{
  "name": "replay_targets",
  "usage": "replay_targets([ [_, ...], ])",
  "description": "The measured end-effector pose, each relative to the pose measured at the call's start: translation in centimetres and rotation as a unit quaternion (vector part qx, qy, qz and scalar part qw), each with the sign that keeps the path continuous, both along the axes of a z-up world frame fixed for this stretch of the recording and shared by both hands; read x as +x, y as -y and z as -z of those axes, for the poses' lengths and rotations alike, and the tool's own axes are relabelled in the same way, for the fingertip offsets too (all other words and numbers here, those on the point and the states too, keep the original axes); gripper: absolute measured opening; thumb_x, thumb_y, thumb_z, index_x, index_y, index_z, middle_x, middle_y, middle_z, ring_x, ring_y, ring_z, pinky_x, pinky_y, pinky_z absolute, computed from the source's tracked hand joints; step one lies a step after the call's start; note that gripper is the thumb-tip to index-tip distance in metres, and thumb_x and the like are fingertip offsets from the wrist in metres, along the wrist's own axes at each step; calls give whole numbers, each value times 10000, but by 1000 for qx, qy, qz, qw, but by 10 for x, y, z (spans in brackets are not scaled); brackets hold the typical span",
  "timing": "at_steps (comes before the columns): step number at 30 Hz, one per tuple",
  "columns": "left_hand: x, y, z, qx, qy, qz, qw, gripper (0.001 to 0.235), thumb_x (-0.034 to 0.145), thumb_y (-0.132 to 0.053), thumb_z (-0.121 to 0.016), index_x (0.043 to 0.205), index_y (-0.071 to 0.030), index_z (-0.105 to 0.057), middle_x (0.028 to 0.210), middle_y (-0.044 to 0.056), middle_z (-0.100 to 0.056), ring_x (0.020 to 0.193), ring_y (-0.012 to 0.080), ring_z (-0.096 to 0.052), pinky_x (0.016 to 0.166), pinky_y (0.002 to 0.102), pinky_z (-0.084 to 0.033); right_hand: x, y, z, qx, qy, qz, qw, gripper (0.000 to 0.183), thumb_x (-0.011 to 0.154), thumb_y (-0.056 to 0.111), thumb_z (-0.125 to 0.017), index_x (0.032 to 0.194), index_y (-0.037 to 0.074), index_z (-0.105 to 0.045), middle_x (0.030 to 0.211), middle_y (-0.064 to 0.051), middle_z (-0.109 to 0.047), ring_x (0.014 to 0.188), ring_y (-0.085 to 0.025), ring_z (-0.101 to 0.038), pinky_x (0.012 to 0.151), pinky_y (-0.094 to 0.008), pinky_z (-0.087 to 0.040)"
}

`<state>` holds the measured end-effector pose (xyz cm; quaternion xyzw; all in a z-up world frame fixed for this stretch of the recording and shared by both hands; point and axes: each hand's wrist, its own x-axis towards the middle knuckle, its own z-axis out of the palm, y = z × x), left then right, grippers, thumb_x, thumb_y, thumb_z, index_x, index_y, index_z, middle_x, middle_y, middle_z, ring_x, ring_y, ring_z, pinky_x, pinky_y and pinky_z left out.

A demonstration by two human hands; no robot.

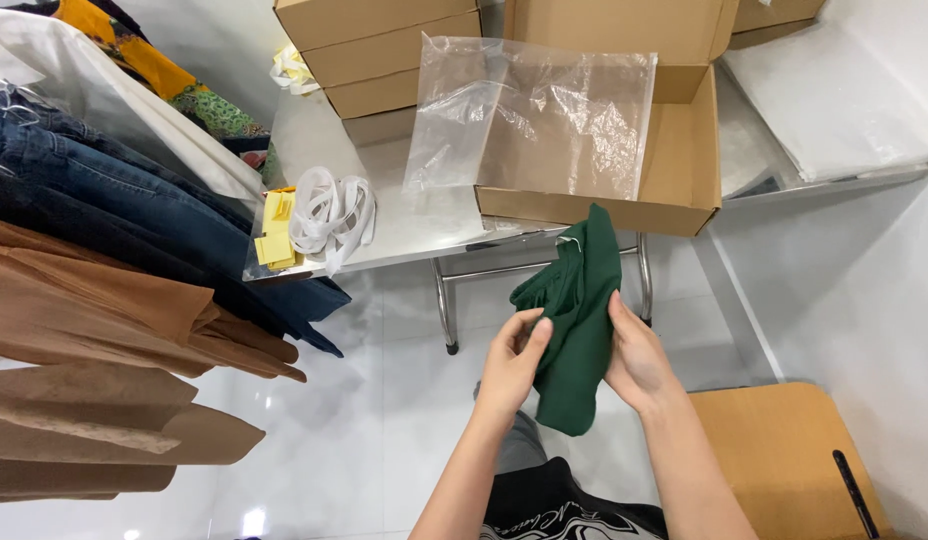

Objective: The person removes a green garment from a plastic bag, places it on a hanger, and hangs it on a clothing rack. They then place a plastic bag into a cardboard box, close the box, and tie it with a white ribbon.

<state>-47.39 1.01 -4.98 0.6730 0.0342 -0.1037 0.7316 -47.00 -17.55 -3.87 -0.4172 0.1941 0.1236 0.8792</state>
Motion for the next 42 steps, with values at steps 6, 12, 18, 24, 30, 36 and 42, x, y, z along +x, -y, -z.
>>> replay_targets([
  [6,-7,-10,-36,-16,27,74,997,759,810,-272,-942,1475,-92,-623,1339,171,-704,1254,254,-616,1032,390,-532,5,-4,16,-1,21,8,1000,496,1144,417,-403,1548,164,-540,1384,-180,-680,1159,-312,-672,1036,-561,-536],
  [12,-3,-10,-30,-80,-30,-36,996,275,901,-128,-875,1163,-86,-803,865,19,-786,794,43,-674,689,173,-580,0,-21,-32,-91,28,-6,995,531,1128,291,-432,1627,111,-442,1499,-176,-613,1324,-294,-593,1148,-558,-458],
  [18,7,-4,-32,-31,-13,-101,994,277,900,-103,-855,1174,-65,-839,897,90,-821,800,89,-689,642,244,-605,-12,-32,-60,-252,69,-65,963,398,1068,223,-593,1441,126,-692,1585,-102,-611,1316,-196,-594,1101,-419,-498],
  [24,-1,1,-43,1,63,-64,996,374,936,-139,-832,1307,-122,-791,1123,76,-789,1077,132,-691,915,313,-603,-17,-34,-74,-261,90,-92,957,550,957,149,-749,1499,118,-660,1438,-131,-724,1223,-192,-684,1045,-405,-567],
  [30,-6,2,-54,-30,20,-17,999,352,1082,-196,-621,1417,-108,-686,986,26,-682,880,77,-576,709,201,-583,-18,-38,-73,-272,119,-49,954,568,936,143,-779,1486,64,-661,1337,-152,-766,1196,-210,-709,1051,-396,-564],
  [36,-9,1,-52,39,77,-36,996,155,1085,-76,-602,1211,-163,-581,1018,56,-750,802,86,-548,644,242,-482,-23,-47,-76,-282,106,-24,953,428,1016,142,-703,1429,29,-697,1146,-184,-815,1053,-224,-757,976,-415,-618],
  [42,-11,-2,-54,117,158,-50,979,179,1018,-183,-725,1149,-242,-831,1157,20,-773,1057,166,-708,873,329,-577,-18,-50,-43,-291,129,-20,948,410,998,233,-755,1381,88,-755,1188,-106,-806,1112,-151,-687,1032,-375,-567],
])
